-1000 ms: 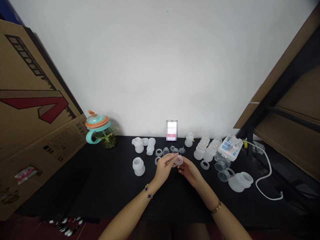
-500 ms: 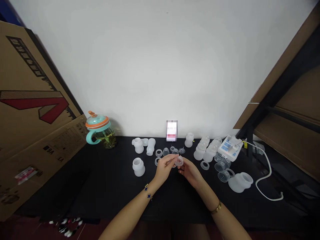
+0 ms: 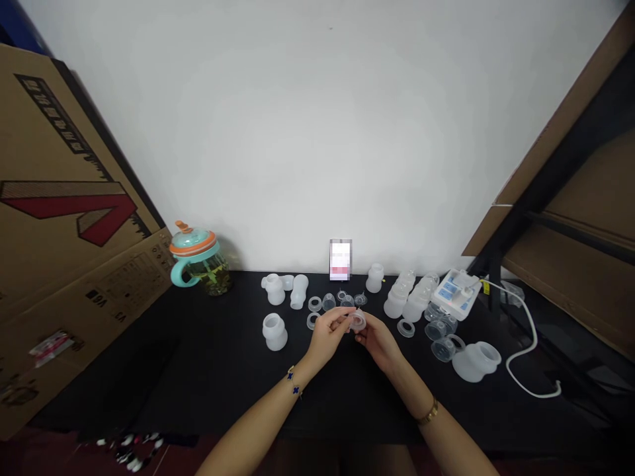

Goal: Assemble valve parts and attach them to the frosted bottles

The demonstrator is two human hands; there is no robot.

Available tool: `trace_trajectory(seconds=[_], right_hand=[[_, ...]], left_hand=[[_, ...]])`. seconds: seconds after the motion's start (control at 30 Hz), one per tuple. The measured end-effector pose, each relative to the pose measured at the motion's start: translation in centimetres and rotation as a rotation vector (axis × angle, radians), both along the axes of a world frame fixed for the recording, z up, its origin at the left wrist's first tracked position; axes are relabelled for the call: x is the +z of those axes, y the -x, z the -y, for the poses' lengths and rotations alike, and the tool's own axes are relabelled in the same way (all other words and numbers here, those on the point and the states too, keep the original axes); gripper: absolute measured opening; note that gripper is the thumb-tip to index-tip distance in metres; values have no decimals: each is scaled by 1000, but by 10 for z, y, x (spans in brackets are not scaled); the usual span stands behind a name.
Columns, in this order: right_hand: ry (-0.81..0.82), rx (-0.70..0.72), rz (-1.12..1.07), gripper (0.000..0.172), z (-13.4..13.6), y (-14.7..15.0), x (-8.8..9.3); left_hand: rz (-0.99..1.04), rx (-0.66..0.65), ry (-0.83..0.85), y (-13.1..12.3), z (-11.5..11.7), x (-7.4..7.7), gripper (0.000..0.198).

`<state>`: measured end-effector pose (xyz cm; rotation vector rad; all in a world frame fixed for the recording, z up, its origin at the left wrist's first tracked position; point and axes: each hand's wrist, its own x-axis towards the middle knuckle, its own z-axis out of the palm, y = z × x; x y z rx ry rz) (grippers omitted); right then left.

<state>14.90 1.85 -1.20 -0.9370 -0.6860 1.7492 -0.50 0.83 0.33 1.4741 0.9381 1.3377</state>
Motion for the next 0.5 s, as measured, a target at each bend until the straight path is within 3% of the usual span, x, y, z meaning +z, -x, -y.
trace_trajectory(seconds=[0.5], right_hand=[[-90, -62, 47, 22, 0, 1, 0]], left_hand=[[6, 11, 40, -5, 1, -11, 29]])
